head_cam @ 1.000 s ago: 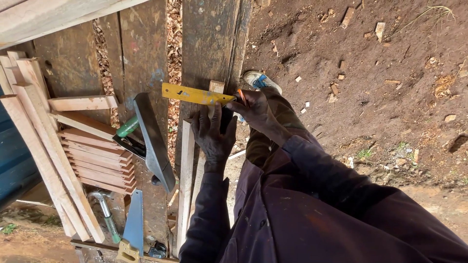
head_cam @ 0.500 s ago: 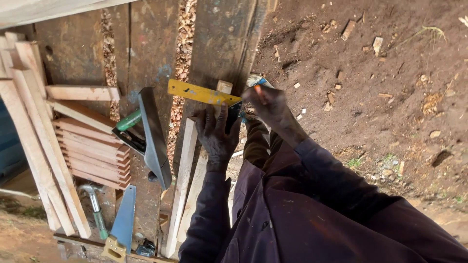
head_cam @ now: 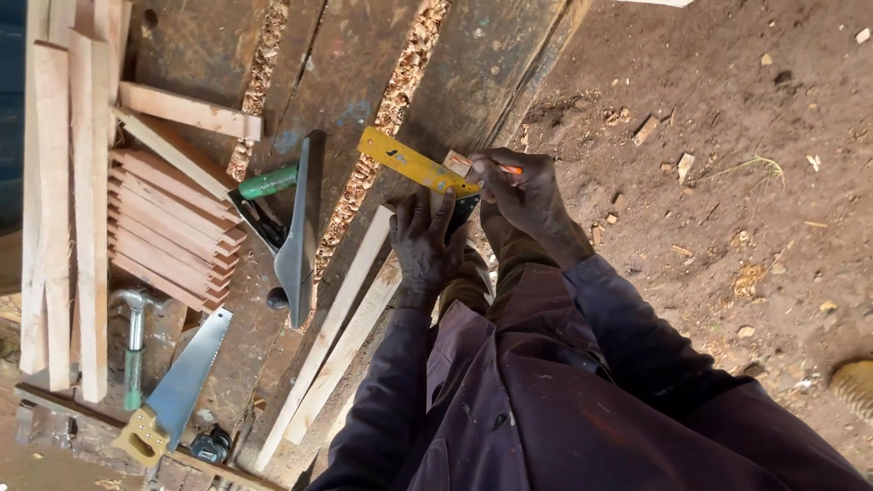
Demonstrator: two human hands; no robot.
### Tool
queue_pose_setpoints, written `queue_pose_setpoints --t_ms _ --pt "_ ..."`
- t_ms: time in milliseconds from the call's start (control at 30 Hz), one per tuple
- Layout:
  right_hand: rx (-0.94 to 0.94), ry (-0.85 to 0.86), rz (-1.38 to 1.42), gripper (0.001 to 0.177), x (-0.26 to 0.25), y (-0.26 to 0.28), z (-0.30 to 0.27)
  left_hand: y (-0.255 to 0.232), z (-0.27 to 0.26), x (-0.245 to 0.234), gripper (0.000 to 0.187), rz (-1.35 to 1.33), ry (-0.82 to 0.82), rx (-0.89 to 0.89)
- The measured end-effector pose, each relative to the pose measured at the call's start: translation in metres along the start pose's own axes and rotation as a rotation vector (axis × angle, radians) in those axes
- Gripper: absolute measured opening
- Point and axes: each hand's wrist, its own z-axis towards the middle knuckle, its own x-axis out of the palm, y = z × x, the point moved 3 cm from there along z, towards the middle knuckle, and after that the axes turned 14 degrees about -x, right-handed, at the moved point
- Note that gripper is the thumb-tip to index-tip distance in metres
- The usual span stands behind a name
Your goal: Using a try square and a pencil to mark straight lines on wooden planks for cutting.
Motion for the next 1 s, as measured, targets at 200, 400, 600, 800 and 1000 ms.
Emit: queue_pose_setpoints --t_ms 200,400,600,800,1000 --pt "0.028 0.054 0.007 0.017 -0.001 0.018 0.008 0.006 -0.007 0.006 0.056 -0.010 0.029 -0.034" --pt "-0.074 0.136 -0.061 0.016 0.006 0.006 0.006 0.007 -0.008 0.005 0.060 -0.029 0.029 -0.038" --pt "-0.003 0.226 -0.067 0.015 -0.004 -0.002 0.004 0.007 -0.010 0.006 0.059 -0.038 0.029 -0.046" --pt "-0.051 0.225 -0.089 0.014 0.002 0.015 0.025 0.008 -0.009 0.008 0.062 -0.039 0.029 -0.046" --pt "-0.066 0.314 -0.103 0.014 -0.006 -0.002 0.008 0.008 -0.012 0.007 0.060 -0.020 0.060 -0.072"
